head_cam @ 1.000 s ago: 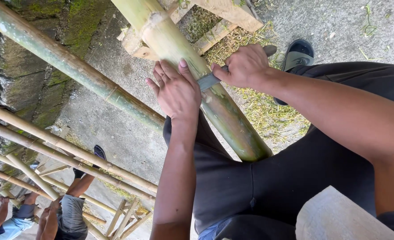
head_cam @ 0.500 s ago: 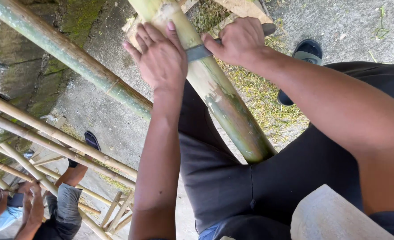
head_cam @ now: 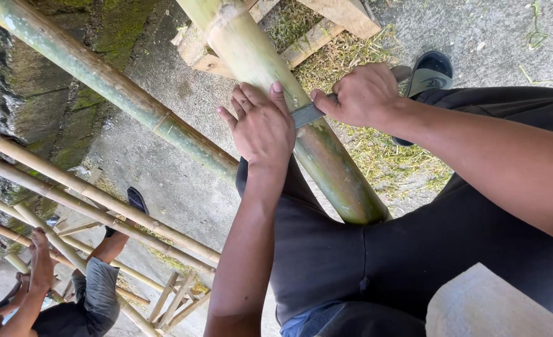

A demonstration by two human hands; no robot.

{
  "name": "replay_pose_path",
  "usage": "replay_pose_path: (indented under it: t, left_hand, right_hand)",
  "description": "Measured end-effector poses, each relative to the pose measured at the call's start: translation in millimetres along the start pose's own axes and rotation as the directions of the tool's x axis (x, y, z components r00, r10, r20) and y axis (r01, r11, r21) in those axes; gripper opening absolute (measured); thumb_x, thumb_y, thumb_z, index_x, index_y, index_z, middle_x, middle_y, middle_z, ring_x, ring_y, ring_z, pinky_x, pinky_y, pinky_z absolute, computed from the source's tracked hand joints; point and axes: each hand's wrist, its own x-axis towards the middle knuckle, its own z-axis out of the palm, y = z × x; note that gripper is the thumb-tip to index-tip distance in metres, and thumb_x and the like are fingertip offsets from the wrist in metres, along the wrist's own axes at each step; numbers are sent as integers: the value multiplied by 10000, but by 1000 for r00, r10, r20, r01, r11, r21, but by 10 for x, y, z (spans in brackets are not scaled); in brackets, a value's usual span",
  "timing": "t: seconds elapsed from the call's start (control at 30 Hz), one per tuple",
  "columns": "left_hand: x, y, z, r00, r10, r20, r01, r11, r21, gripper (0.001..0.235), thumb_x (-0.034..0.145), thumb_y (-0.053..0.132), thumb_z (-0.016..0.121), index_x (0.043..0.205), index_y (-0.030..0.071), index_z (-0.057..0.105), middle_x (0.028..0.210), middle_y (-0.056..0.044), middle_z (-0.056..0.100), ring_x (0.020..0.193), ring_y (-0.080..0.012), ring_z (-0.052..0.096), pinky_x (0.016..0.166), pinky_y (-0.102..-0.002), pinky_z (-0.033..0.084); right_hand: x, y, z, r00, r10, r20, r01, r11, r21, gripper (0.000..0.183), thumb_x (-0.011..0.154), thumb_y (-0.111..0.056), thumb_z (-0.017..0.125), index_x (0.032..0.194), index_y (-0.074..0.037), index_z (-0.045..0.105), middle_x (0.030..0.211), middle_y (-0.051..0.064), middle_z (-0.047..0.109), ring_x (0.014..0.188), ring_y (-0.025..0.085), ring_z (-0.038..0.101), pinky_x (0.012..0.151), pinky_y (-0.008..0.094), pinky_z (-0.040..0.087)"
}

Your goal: The recorder is scraping the outer green layer off a bamboo pole using a knife to prepare the wood.

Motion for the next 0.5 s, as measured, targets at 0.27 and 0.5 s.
replay_pose_path:
  t: [0.27, 0.5]
  left_hand:
    - [52, -9, -95, 996, 16, -87, -24, 995, -98, 679, 1108, 438, 231, 1372, -147, 453, 1394, -320, 552, 1327, -434, 528, 1226, -584, 234]
    - [189, -107, 43, 974, 21, -225, -52, 990, -131, 627, 1101, 427, 239, 1265, -99, 539, 1327, -305, 598, 1294, -419, 570, 1177, -641, 239]
  right_hand:
    - [134, -8, -21, 998, 11, 67, -11, 1000, -8, 753, 999, -562, 543, 392, -116, 547, 301, 57, 355, 263, 246, 383, 367, 437, 342]
    - [295, -34, -70, 999, -42, 2, 42, 998, -47, 731, 978, -575, 559, 402, -126, 543, 307, 50, 341, 273, 247, 374, 357, 435, 340]
